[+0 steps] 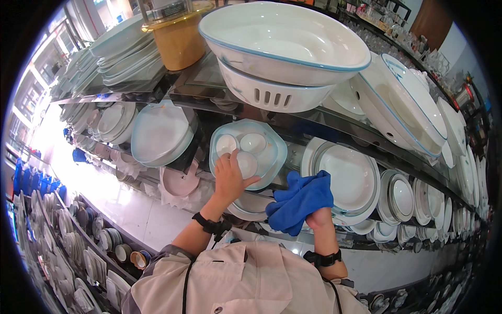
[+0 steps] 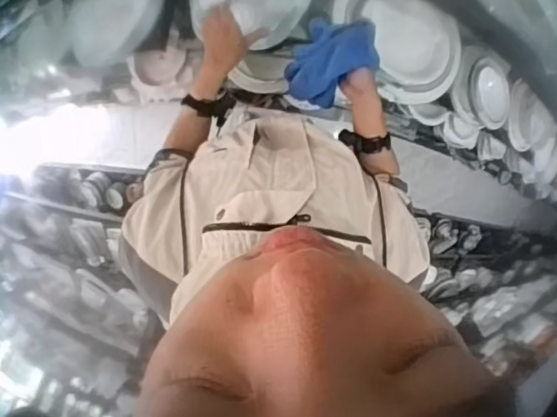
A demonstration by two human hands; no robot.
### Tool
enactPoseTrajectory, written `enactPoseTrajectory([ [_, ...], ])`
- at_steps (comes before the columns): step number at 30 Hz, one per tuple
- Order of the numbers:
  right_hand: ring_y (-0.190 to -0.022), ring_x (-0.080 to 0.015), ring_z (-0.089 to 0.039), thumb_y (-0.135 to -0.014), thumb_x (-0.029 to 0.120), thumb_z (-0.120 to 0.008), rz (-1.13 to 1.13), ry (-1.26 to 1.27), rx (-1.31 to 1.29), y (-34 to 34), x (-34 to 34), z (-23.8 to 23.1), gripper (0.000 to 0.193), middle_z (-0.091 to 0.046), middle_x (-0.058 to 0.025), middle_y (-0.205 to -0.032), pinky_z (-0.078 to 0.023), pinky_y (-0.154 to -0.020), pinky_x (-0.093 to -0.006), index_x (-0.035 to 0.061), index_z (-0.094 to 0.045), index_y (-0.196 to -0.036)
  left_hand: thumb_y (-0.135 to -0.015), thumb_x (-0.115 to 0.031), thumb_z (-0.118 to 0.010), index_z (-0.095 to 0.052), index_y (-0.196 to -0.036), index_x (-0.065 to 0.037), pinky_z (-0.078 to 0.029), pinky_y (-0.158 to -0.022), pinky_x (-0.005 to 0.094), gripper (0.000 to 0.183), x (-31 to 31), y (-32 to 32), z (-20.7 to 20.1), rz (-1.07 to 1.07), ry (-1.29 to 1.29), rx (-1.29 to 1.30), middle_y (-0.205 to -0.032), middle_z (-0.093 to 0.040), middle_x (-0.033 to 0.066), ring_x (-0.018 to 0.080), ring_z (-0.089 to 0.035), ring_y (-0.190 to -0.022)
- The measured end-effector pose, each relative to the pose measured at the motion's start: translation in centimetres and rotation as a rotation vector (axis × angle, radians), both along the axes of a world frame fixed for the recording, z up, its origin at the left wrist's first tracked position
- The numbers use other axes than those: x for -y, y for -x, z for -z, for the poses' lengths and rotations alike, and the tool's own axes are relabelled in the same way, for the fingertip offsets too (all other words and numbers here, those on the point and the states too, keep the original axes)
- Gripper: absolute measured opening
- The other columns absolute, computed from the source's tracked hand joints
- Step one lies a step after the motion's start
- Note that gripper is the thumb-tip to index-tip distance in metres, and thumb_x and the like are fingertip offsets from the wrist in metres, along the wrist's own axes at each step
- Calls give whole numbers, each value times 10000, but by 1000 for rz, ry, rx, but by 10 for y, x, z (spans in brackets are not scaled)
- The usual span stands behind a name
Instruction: The person wipes various ceramic dishes, including plates and bowls, using a blue cloth. They pick up each item from a metal shelf, wipe it, and place it back on the shelf.
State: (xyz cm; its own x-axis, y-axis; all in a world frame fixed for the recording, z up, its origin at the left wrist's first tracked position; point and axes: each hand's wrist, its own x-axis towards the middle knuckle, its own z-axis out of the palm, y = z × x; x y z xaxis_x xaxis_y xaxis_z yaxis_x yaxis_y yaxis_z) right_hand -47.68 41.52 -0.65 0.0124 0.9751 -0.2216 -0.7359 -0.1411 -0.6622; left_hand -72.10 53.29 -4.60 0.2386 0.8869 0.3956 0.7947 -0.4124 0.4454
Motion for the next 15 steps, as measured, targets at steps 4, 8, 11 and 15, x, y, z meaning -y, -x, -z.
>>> enactPoseTrajectory([
  [4,-1064,-342,-659,-1026,469,-516,47,-11,76,1,0,4,486,-623,-164,-1271,-536,-960,-503,57,-527,-1285,-685,-454,-856,-407,-1428,1,-386,-958,482,981,-1,-8,-1,-42,-12,-49,-1253,-454,232,398,-460,-1134],
  [8,-1027,-385,-678,-1025,476,-511,90,0,115,-1,1,9,520,-615,-190,-1290,-555,-924,-528,37,-511,-1303,-659,-421,-862,-417,-1429,-18,-382,-956,483,977,-1,-14,-1,-80,7,-37,-1239,-455,219,391,-459,-1129],
  [11,-1100,-282,-632,-1019,423,-558,-1,-41,26,-1,6,-6,396,-638,-123,-1230,-512,-999,-466,89,-563,-1230,-651,-415,-865,-421,-1433,-34,-379,-957,488,977,-2,-16,1,-112,1,-37,-1244,-449,212,389,-456,-1135],
  [15,-1079,-277,-636,-1024,443,-543,19,-33,11,-2,10,-10,399,-644,-117,-1205,-520,-983,-464,92,-565,-1212,-657,-421,-861,-418,-1442,-48,-378,-964,491,976,-3,-19,3,-124,8,-37,-1253,-443,206,388,-452,-1150],
])
